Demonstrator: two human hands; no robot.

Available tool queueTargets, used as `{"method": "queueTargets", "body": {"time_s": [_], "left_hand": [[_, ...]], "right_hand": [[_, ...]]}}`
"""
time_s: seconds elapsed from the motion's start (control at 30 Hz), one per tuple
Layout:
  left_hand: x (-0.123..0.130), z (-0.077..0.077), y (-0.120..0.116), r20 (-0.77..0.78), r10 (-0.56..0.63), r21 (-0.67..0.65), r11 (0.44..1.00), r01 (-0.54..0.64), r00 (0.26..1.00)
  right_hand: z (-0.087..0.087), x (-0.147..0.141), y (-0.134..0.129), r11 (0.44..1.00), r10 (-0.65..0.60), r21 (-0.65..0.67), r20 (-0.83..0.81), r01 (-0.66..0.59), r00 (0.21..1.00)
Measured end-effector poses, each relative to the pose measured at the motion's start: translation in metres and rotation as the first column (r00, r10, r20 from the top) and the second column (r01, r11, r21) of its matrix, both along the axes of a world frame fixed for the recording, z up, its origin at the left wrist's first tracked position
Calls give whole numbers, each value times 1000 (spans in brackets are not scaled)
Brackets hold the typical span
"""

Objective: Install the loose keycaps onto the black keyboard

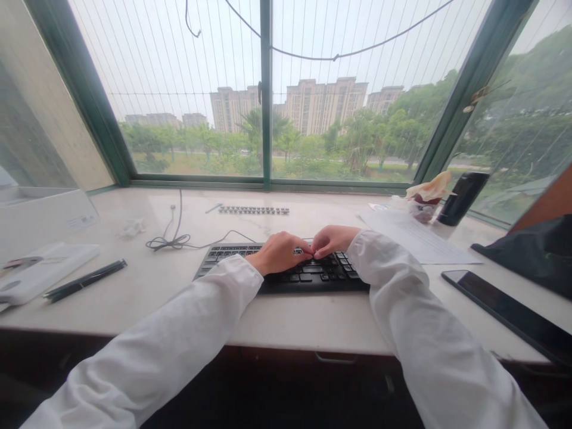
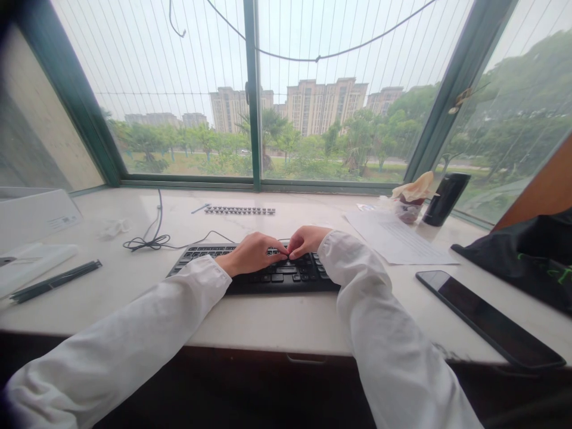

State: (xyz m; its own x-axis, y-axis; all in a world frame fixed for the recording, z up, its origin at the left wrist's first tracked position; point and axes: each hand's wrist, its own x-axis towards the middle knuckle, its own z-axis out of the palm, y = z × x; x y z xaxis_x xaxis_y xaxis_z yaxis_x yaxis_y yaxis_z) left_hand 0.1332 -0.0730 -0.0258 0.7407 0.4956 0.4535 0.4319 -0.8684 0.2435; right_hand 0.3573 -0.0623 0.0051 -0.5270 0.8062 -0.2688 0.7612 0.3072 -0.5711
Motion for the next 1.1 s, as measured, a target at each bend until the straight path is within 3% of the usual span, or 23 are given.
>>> {"method": "queueTargets", "body": {"time_s": [0.33, 0.6, 0.83, 1.1], "left_hand": [[1, 2, -4, -15, 47, -12, 999, -47, 999], [2, 1, -4, 0, 26, 1, 1000, -26, 1000], [2, 3, -7, -23, 6, 50, 999, -5, 1000], [2, -1, -1, -11, 11, -2, 1000, -11, 1000]], "right_hand": [[1, 0, 0, 1000, -8, -5, 19, 8, 1000], [2, 2, -2, 998, -53, 50, 69, 49, 996], [7, -1, -6, 994, -24, 113, 126, 10, 992], [7, -2, -8, 995, -35, 95, 115, 24, 993]]}}
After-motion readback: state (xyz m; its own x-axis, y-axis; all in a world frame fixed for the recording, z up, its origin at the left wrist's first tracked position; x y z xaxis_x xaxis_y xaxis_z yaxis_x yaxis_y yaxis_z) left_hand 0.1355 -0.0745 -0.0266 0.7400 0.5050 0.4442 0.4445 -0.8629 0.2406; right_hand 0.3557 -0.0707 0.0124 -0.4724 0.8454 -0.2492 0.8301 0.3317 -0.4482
